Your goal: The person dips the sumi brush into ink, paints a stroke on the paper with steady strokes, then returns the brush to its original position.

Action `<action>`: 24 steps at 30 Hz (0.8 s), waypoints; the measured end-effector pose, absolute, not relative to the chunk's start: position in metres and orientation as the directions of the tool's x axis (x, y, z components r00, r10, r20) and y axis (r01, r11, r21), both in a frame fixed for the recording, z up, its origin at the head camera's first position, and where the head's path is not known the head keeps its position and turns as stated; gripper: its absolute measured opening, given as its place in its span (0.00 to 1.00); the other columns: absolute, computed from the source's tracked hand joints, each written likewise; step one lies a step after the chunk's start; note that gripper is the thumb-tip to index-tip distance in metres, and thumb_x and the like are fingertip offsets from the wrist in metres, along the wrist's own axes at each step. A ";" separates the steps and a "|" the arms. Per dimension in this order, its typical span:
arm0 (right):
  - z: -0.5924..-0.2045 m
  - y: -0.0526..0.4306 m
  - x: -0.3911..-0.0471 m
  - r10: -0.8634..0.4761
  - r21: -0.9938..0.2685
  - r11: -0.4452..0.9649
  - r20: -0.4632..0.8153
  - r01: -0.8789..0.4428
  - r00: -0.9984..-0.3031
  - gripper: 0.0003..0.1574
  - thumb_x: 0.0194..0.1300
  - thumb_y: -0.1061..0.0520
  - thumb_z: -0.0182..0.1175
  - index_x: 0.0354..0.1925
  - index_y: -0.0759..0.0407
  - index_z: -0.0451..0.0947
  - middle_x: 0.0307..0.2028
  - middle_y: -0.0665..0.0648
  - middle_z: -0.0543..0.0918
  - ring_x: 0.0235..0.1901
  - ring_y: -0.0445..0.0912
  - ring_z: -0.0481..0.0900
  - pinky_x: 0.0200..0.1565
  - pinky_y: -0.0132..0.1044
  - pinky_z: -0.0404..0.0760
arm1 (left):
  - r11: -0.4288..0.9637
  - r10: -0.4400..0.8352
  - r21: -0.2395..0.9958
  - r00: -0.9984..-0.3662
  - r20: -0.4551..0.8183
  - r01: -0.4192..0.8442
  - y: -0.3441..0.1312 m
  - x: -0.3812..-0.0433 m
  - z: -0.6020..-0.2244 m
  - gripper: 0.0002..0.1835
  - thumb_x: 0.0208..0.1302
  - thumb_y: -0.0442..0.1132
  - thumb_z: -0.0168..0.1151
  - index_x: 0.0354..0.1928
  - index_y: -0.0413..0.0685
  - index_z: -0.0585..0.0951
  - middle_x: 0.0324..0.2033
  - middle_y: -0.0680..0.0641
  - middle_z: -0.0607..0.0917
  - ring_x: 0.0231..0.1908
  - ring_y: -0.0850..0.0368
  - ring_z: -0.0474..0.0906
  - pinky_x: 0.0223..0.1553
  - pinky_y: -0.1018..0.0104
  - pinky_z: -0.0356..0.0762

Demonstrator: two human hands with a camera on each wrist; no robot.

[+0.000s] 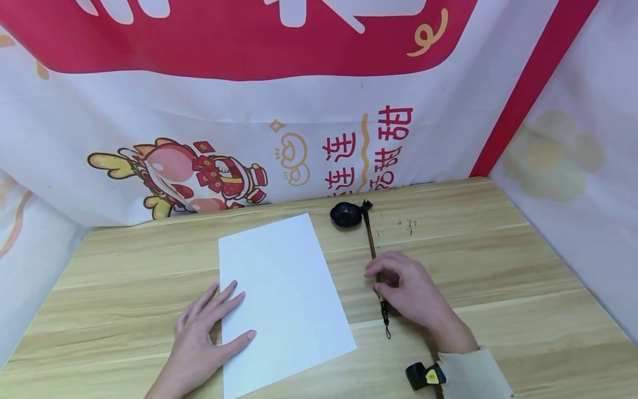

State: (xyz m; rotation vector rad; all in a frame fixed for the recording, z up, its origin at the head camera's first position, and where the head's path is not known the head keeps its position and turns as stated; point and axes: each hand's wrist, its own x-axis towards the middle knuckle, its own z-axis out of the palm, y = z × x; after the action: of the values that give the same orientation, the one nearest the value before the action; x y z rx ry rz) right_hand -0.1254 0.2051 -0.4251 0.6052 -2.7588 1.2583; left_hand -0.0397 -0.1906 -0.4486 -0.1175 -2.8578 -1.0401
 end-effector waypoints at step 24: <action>-0.428 0.197 -0.135 -0.395 -0.687 0.590 0.212 -0.424 -0.894 0.36 0.59 0.80 0.65 0.53 0.44 0.91 0.59 0.46 0.90 0.63 0.51 0.83 0.66 0.50 0.83 | 0.768 0.034 0.631 -0.991 0.130 0.110 -0.189 -0.040 -0.450 0.38 0.59 0.58 0.81 0.70 0.58 0.82 0.80 0.54 0.72 0.83 0.39 0.55 0.77 0.28 0.42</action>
State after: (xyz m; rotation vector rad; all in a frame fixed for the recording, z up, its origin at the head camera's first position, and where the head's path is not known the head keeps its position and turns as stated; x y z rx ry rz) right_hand -0.1346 0.1974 -0.4277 0.7130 -2.7684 1.2111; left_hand -0.0398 -0.1895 -0.4496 -0.1163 -2.8486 -1.0275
